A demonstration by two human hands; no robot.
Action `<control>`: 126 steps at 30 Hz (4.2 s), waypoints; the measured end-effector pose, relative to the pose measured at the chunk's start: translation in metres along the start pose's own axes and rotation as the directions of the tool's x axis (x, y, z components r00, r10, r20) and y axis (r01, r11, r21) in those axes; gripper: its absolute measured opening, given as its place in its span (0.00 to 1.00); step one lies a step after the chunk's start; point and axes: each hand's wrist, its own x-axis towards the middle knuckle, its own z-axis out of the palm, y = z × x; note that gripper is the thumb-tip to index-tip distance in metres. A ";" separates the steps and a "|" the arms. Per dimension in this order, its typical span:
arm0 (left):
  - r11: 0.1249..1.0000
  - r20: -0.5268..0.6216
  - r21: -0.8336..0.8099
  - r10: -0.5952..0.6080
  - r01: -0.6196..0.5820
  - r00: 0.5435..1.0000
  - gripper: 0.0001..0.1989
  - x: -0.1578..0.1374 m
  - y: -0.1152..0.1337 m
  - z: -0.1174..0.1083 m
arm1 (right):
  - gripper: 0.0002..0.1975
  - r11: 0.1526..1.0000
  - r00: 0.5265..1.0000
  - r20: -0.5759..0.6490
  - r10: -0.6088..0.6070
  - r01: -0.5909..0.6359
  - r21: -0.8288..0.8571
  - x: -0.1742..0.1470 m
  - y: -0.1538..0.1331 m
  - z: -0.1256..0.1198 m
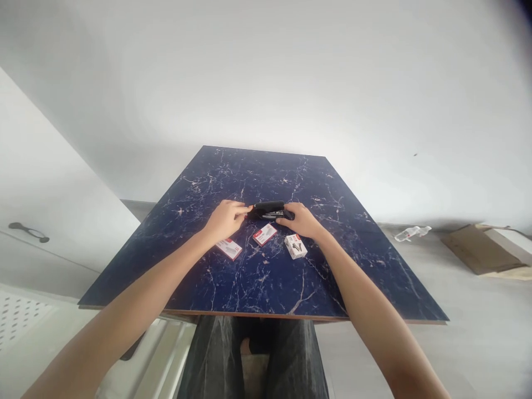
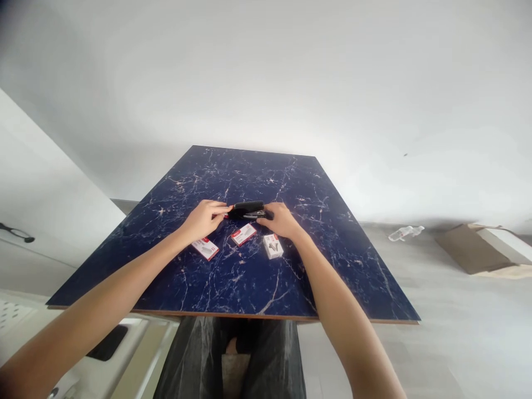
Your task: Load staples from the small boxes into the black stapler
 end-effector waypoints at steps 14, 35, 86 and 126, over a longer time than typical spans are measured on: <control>0.997 -0.013 -0.053 0.059 -0.059 0.998 0.19 0.000 -0.003 -0.002 | 0.15 0.951 0.959 0.006 0.282 -0.279 -0.137 -0.010 0.047 -0.030; 0.999 -0.015 -0.024 0.021 -0.021 1.000 0.22 0.002 -0.002 -0.005 | 0.12 0.913 0.969 0.003 0.248 -0.235 0.332 -0.008 0.024 -0.023; 0.998 0.168 -0.059 -0.016 0.027 0.986 0.37 0.008 0.019 0.005 | 0.54 0.721 0.971 0.164 0.174 -0.239 0.651 0.004 -0.030 0.030; 0.999 0.274 -0.025 0.043 -0.037 0.961 0.43 0.003 0.020 0.007 | 0.13 0.995 0.953 -0.304 0.004 0.025 0.092 -0.013 -0.044 -0.028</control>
